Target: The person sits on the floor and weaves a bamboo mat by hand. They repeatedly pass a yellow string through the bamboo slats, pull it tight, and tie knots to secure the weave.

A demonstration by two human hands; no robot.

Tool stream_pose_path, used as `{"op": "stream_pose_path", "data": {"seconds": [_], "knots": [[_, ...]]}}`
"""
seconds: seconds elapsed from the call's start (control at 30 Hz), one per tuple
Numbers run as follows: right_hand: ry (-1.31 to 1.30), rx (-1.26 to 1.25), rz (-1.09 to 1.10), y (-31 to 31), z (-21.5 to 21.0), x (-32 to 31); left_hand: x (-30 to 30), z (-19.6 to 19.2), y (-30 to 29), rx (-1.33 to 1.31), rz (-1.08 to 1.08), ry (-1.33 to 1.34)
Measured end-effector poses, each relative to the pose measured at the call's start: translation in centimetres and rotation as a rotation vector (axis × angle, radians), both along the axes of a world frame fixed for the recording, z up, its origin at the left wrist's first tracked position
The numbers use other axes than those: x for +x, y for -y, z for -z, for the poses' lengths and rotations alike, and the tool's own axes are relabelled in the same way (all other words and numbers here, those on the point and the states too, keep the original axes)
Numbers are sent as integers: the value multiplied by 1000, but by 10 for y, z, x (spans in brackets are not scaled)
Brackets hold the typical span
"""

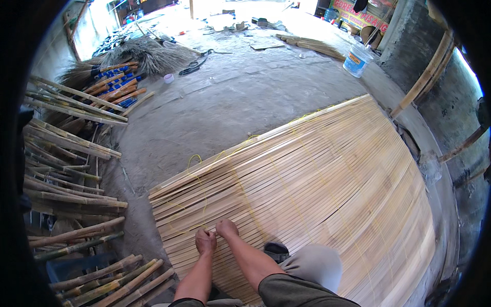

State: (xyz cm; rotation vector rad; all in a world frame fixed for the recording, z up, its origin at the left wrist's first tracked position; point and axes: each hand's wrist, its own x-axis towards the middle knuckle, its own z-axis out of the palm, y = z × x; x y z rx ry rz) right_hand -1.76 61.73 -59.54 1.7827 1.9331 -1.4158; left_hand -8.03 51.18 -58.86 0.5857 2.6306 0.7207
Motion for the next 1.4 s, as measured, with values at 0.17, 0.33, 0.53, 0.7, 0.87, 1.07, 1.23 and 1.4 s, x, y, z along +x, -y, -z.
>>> {"op": "stream_pose_path", "data": {"seconds": [0.17, 0.33, 0.53, 0.7, 0.87, 1.07, 1.23, 1.4], "knots": [[-27, 23, -48, 3, 8, 2, 3, 17, 3, 61, -30, 112], [-57, 48, -95, 4, 1, 12, -35, -2, -18, 362, -339, 506], [-125, 240, -260, 22, -14, 18, -132, -160, -56, 932, -288, 526], [-111, 381, -397, 38, -20, 16, -161, -281, -30, 1339, -223, 380], [-72, 456, -443, 52, -12, 1, -157, -304, -8, 1133, -265, 177], [13, 473, -425, 64, -2, -16, -176, -246, 7, 679, -195, 127], [64, 425, -325, 69, -6, -19, -181, -165, 3, 531, -109, 224], [86, 396, -365, 69, -14, -23, -152, -73, 5, 297, -22, 636]]}}
